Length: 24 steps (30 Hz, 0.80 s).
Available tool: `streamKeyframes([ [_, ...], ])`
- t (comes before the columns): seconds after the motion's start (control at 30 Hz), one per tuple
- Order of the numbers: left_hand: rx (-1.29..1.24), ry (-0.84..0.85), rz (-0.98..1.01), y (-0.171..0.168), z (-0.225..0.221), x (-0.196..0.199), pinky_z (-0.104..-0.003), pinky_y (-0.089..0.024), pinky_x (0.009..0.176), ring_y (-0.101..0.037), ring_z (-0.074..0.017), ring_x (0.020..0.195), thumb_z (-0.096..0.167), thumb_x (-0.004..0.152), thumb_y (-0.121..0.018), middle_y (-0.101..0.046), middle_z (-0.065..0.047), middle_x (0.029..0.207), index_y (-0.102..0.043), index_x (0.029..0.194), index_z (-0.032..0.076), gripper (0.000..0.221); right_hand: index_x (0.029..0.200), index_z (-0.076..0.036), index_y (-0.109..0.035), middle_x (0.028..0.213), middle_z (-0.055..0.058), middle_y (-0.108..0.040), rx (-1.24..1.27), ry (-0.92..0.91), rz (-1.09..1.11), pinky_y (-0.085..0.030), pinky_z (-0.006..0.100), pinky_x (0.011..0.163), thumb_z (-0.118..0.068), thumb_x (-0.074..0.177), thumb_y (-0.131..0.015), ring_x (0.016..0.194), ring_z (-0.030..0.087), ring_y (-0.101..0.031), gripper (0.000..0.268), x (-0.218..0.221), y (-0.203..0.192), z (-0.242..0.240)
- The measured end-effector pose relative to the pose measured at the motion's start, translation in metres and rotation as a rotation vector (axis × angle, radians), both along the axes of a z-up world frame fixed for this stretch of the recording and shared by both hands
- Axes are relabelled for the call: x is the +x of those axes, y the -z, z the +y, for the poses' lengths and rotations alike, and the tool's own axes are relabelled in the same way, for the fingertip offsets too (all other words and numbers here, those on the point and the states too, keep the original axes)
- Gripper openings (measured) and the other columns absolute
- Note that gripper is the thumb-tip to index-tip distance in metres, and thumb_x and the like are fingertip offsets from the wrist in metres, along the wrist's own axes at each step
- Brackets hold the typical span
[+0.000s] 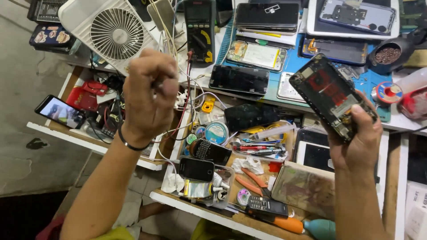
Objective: Inspecting and assembling internal components of a mobile phone on a cluttered workbench.
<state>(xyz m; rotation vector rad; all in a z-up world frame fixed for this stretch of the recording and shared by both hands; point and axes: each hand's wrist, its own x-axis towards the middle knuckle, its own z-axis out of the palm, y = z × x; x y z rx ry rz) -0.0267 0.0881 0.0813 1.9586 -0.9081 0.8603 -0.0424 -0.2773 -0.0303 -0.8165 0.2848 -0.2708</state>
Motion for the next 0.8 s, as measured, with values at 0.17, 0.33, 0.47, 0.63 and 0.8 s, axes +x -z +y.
streamKeyframes([
  [0.17,0.003,-0.122,0.099,0.093,0.019,-0.021,-0.035,-0.049,0.078,-0.059,-0.0261,0.089,0.021,0.108,-0.04,-0.057,-0.012,0.098,-0.043,0.106,0.006,0.014,0.129,-0.007,-0.063,0.113,0.016,-0.072,-0.077,0.045,0.004,-0.07,0.039,0.07,-0.014,0.083,-0.073,0.095,0.027,-0.076,0.048,-0.013,0.019,-0.009],
  [0.33,0.407,-0.216,0.1,0.19,0.023,0.003,-0.042,-0.049,0.091,-0.065,-0.027,0.084,0.023,0.098,-0.057,-0.062,-0.007,0.091,-0.054,0.105,0.013,0.013,0.125,-0.002,-0.065,0.104,0.02,-0.07,-0.116,0.069,-0.074,-0.069,0.045,0.075,-0.011,0.089,-0.07,0.088,0.03,-0.074,0.036,-0.024,0.043,-0.004],
  [0.47,0.583,-0.286,0.244,0.179,0.002,0.002,-0.049,-0.031,0.108,-0.055,-0.0243,0.116,0.063,0.083,-0.065,-0.062,-0.004,0.134,-0.053,0.141,0.018,0.075,0.126,0.001,-0.063,0.099,0.021,-0.07,-0.125,-0.025,-0.062,-0.068,0.042,0.07,-0.011,0.089,-0.068,0.083,0.028,-0.074,0.039,-0.03,0.056,-0.006],
  [0.63,0.284,-0.019,0.17,0.123,-0.098,-0.003,-0.053,-0.025,0.119,-0.041,-0.0385,0.141,0.06,0.087,-0.073,-0.046,-0.019,0.155,-0.04,0.154,0.006,0.092,0.129,0.006,-0.061,0.098,0.025,-0.07,-0.212,-0.133,-0.036,-0.066,0.045,0.073,-0.01,0.089,-0.066,0.084,0.029,-0.074,0.043,-0.033,0.064,-0.007],
  [0.8,0.801,0.126,0.191,0.105,-0.175,-0.002,-0.074,-0.012,0.119,-0.047,-0.037,0.142,0.036,0.058,-0.096,-0.051,-0.02,0.149,-0.007,0.165,0.012,0.141,0.128,0.005,-0.065,0.098,0.026,-0.073,-0.381,-0.252,-0.042,-0.064,0.044,0.071,-0.016,0.088,-0.068,0.084,0.025,-0.073,0.045,-0.033,0.09,-0.023],
])
